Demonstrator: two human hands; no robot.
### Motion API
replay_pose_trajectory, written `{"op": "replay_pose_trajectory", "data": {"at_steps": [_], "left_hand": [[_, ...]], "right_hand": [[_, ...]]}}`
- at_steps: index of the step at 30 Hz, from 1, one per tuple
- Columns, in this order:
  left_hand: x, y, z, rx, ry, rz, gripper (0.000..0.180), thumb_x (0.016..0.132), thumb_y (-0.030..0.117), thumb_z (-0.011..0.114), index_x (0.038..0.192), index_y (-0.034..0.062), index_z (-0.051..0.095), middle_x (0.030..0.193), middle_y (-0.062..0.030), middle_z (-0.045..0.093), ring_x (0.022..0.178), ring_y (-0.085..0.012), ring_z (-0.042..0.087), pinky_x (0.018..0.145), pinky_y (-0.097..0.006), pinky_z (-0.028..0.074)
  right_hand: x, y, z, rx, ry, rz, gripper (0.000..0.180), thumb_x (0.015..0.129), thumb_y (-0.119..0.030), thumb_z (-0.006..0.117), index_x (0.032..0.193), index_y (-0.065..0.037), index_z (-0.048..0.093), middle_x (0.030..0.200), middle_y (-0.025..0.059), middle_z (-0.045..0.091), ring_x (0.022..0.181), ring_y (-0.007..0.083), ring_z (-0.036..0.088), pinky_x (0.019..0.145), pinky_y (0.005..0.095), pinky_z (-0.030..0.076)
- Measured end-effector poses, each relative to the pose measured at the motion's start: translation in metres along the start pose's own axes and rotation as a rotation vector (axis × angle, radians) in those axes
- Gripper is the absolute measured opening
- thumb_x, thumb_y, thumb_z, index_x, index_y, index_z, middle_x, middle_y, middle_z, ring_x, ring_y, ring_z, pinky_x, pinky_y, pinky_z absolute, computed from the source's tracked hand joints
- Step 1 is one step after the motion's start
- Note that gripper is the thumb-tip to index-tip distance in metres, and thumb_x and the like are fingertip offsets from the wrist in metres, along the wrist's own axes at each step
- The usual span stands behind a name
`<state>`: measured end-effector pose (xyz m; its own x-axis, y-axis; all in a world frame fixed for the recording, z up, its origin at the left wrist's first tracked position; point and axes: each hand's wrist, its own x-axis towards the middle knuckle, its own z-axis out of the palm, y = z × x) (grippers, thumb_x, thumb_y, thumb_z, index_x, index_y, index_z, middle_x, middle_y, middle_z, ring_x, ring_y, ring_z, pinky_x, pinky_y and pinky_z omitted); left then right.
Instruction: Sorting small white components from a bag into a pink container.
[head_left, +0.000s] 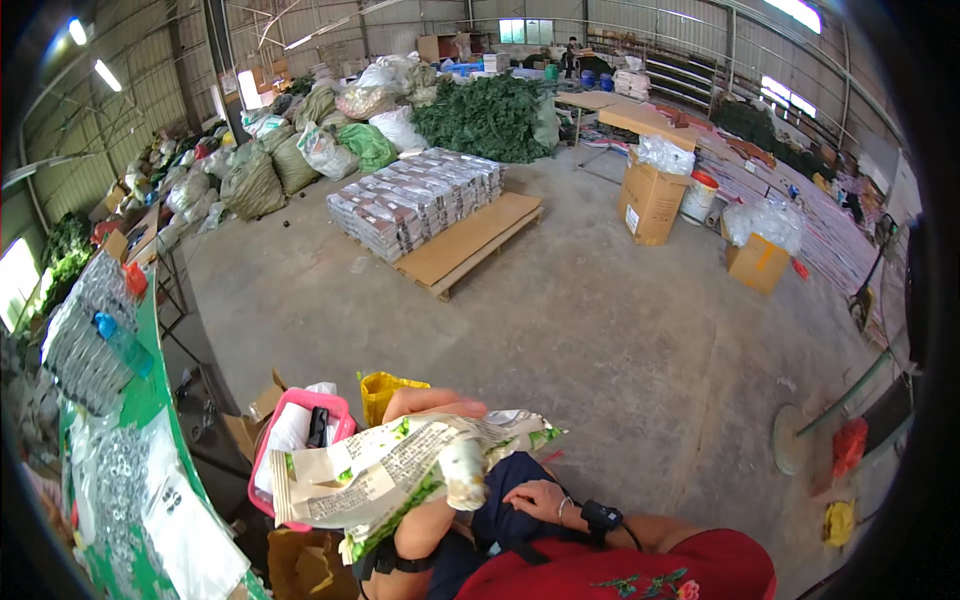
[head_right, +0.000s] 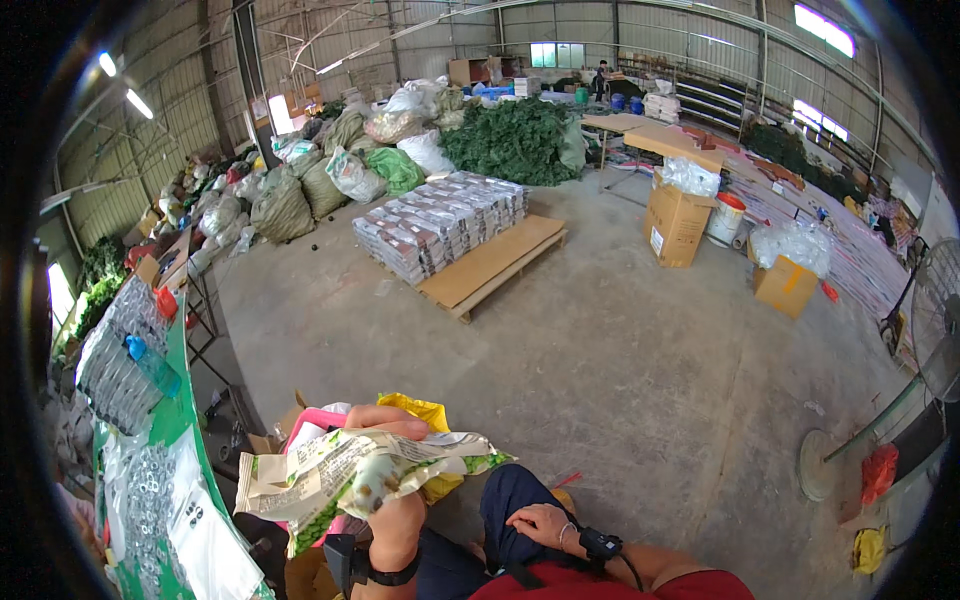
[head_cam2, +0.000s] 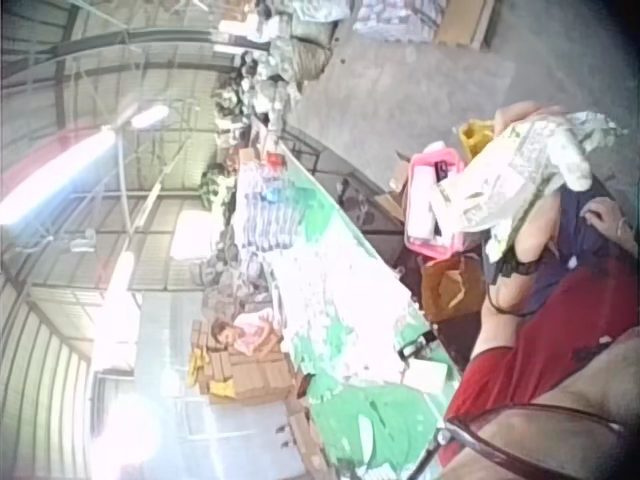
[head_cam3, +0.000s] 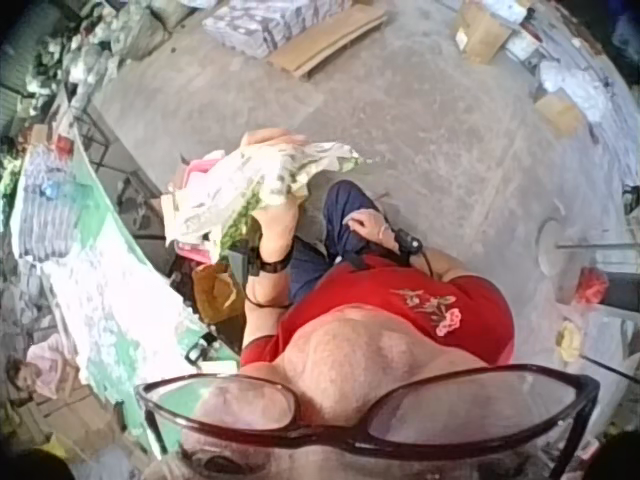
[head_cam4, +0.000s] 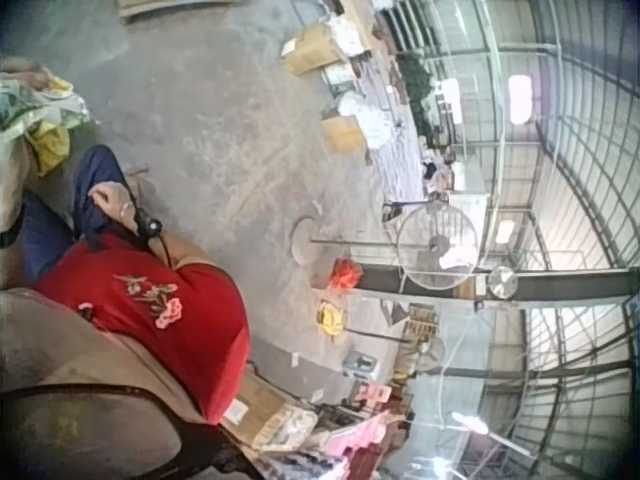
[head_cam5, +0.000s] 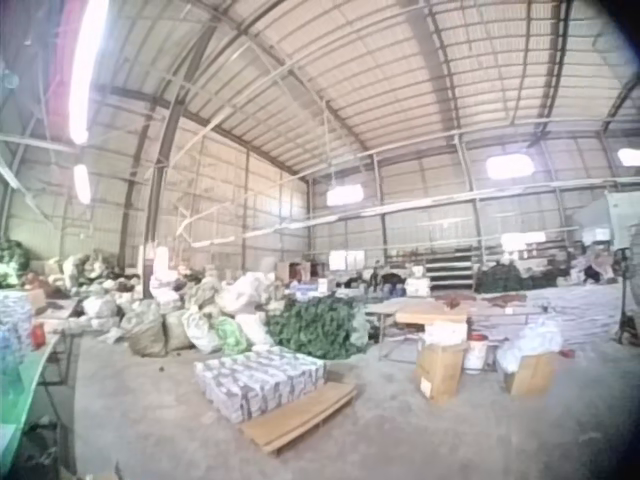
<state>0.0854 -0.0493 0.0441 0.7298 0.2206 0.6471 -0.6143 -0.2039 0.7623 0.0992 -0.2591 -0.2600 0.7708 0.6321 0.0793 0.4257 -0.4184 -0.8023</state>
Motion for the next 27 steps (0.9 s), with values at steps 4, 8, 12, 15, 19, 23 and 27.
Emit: {"op": "replay_pose_trajectory", "data": {"at_steps": [4,8,12,15,19,23,27], "left_hand": [[-0.001,-0.004,0.007,-0.044,0.088,-0.007,0.012,0.081,0.012,0.059,0.083,0.0019,0.065,0.093,-0.0086,0.058,0.085,-0.0191,0.056,0.077,-0.032,0.046],[-0.006,-0.01,0.006,-0.082,0.113,-0.004,0.011,0.08,0.01,0.057,0.083,0.0013,0.064,0.092,-0.0085,0.058,0.087,-0.0191,0.056,0.079,-0.032,0.046],[-0.011,-0.012,0.007,-0.136,0.155,-0.108,0.012,0.078,0.005,0.056,0.087,0.0001,0.062,0.093,-0.0081,0.058,0.088,-0.0181,0.056,0.081,-0.031,0.046],[-0.014,-0.022,0.004,-0.157,0.169,-0.1,0.014,0.078,0.002,0.055,0.09,0.0002,0.062,0.095,-0.0081,0.06,0.089,-0.0172,0.057,0.082,-0.031,0.046],[-0.021,-0.029,0.0,-0.192,0.216,-0.134,0.016,0.08,-0.002,0.057,0.095,0.0003,0.062,0.099,-0.0084,0.063,0.093,-0.0169,0.06,0.085,-0.031,0.047],[-0.03,-0.026,-0.005,-0.313,0.316,-0.228,0.018,0.082,-0.003,0.059,0.099,0.0,0.063,0.1,-0.0082,0.065,0.094,-0.0175,0.062,0.086,-0.031,0.049],[-0.054,-0.049,-0.024,-0.337,0.35,-0.338,0.012,0.093,0.006,0.06,0.101,0.0006,0.066,0.097,0.0019,0.066,0.086,-0.0063,0.059,0.076,-0.024,0.049]], "right_hand": [[0.0,0.002,0.001,0.014,0.019,-0.031,0.016,0.088,-0.018,0.062,0.098,-0.012,0.072,0.083,0.0032,0.07,0.08,0.0223,0.064,0.073,0.0364,0.05],[0.0,0.001,0.002,-0.001,0.023,-0.031,0.015,0.088,-0.018,0.063,0.098,-0.012,0.073,0.082,0.0041,0.07,0.08,0.0226,0.065,0.073,0.036,0.05],[0.0,-0.003,-0.001,0.017,0.015,-0.018,0.016,0.089,-0.019,0.062,0.096,-0.01,0.072,0.086,0.007,0.071,0.081,0.0255,0.067,0.072,0.0365,0.051],[-0.002,-0.005,-0.005,-0.001,0.046,-0.02,0.015,0.088,-0.019,0.062,0.096,-0.011,0.072,0.085,0.0066,0.071,0.081,0.0253,0.067,0.071,0.0362,0.052],[-0.001,0.003,-0.003,0.005,0.04,-0.039,0.015,0.089,-0.019,0.062,0.096,-0.011,0.073,0.084,0.0063,0.071,0.08,0.0244,0.068,0.071,0.0353,0.052],[0.006,-0.001,-0.003,0.077,-0.014,0.031,0.016,0.089,-0.02,0.061,0.096,-0.011,0.073,0.08,0.0058,0.071,0.078,0.0233,0.068,0.07,0.0344,0.052],[0.004,-0.016,0.0,0.103,0.032,0.062,0.016,0.09,-0.015,0.059,0.094,-0.008,0.072,0.077,0.0073,0.07,0.073,0.0234,0.068,0.067,0.0338,0.052]]}}
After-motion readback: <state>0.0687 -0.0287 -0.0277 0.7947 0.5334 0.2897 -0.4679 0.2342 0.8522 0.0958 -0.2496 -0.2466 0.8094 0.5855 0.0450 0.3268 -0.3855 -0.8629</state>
